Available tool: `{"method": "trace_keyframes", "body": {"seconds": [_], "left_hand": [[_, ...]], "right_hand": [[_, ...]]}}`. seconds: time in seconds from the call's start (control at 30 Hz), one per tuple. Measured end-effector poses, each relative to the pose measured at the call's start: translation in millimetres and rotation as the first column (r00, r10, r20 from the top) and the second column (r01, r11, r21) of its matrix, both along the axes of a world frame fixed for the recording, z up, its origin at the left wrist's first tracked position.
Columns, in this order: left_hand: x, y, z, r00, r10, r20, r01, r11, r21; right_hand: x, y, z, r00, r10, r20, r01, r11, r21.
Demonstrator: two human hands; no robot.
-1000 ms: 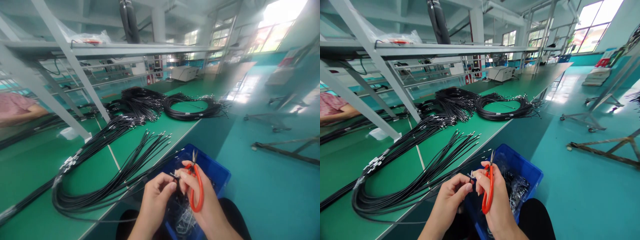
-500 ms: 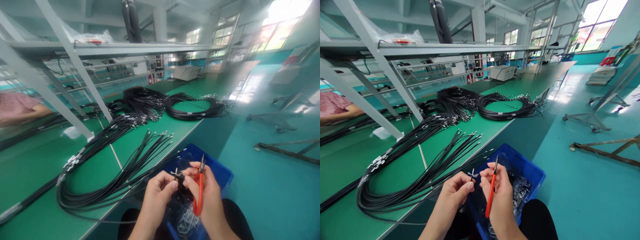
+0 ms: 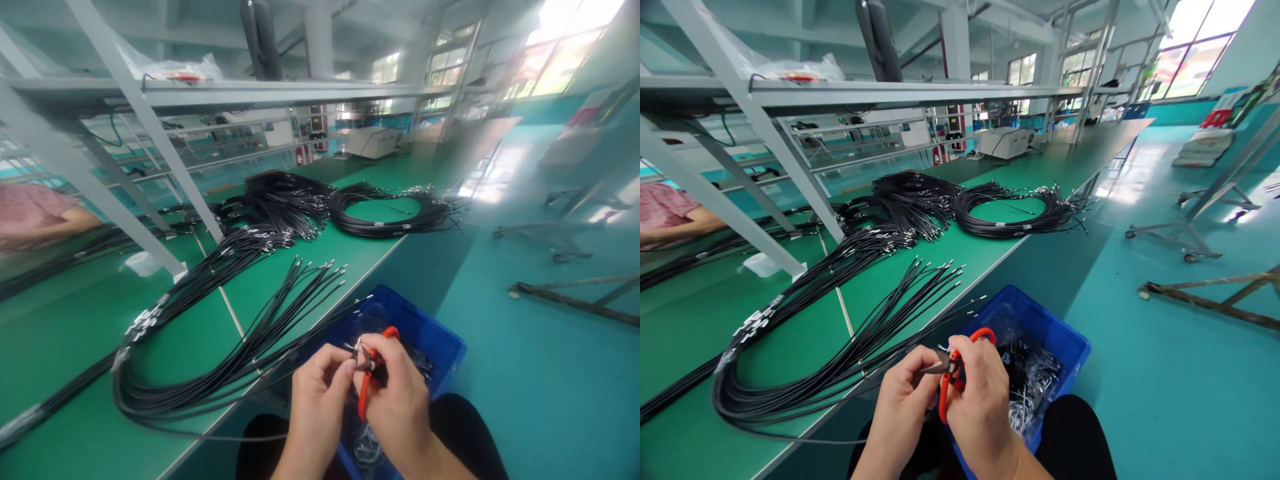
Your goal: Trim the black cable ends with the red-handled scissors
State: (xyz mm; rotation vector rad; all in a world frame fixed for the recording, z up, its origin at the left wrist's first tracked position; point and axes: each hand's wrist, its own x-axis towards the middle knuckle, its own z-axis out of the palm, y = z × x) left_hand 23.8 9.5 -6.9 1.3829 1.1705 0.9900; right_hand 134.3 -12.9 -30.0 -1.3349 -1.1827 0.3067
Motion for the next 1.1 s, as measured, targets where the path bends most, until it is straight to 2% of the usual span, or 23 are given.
{"method": "trace_keyframes", "body": {"seconds": [0.07,0.13,0.2,0.27,0.37,0.47,0.53,0.63,0.87,1.1], "left_hand": [[-1.9,2.2,-1.4,0.998,0.053,0.043,-0.052,0.998,-0.018],[-5.4,6.2,-3.2,0.993,0.073,0.091,-0.070,0.997,-0.032],[-8.9,10.1,-4.5,0.989,0.067,0.134,-0.064,0.998,-0.030],[-10.9,12.1,-5.2,0.984,0.062,0.167,-0.059,0.998,-0.024],[-10.3,11.6,-5.5,0.979,0.078,0.191,-0.080,0.997,0.002],[-7.7,9.1,-5.2,0.980,0.093,0.176,-0.100,0.995,0.029],[-6.1,7.6,-4.7,0.984,0.096,0.149,-0.103,0.994,0.044],[-4.2,6.3,-3.9,0.990,0.090,0.106,-0.097,0.993,0.066],[-2.8,7.3,-9.5,0.997,0.072,-0.018,-0.069,0.991,0.117],[-1.6,8.4,-16.6,0.997,0.041,-0.068,-0.032,0.991,0.131]], "right_hand": [[-1.8,-3.6,-3.1,0.999,0.008,-0.047,-0.009,1.000,-0.021],[-3.8,-9.0,-4.2,0.990,0.014,-0.143,-0.029,0.994,-0.101],[-5.4,-15.5,-2.0,0.955,0.060,-0.291,-0.125,0.969,-0.212],[-5.9,-21.6,2.7,0.858,0.144,-0.494,-0.318,0.903,-0.288],[-5.0,-26.4,9.1,0.621,0.247,-0.744,-0.614,0.744,-0.265],[-3.5,-25.0,10.9,0.473,0.274,-0.837,-0.750,0.625,-0.219],[-2.9,-22.0,10.3,0.437,0.277,-0.856,-0.778,0.593,-0.205],[-2.9,-17.1,8.8,0.446,0.269,-0.854,-0.772,0.597,-0.216],[-2.6,-13.9,5.1,0.574,0.183,-0.798,-0.684,0.643,-0.344],[1.6,-14.3,0.7,0.578,0.195,-0.792,-0.699,0.619,-0.358]]}}
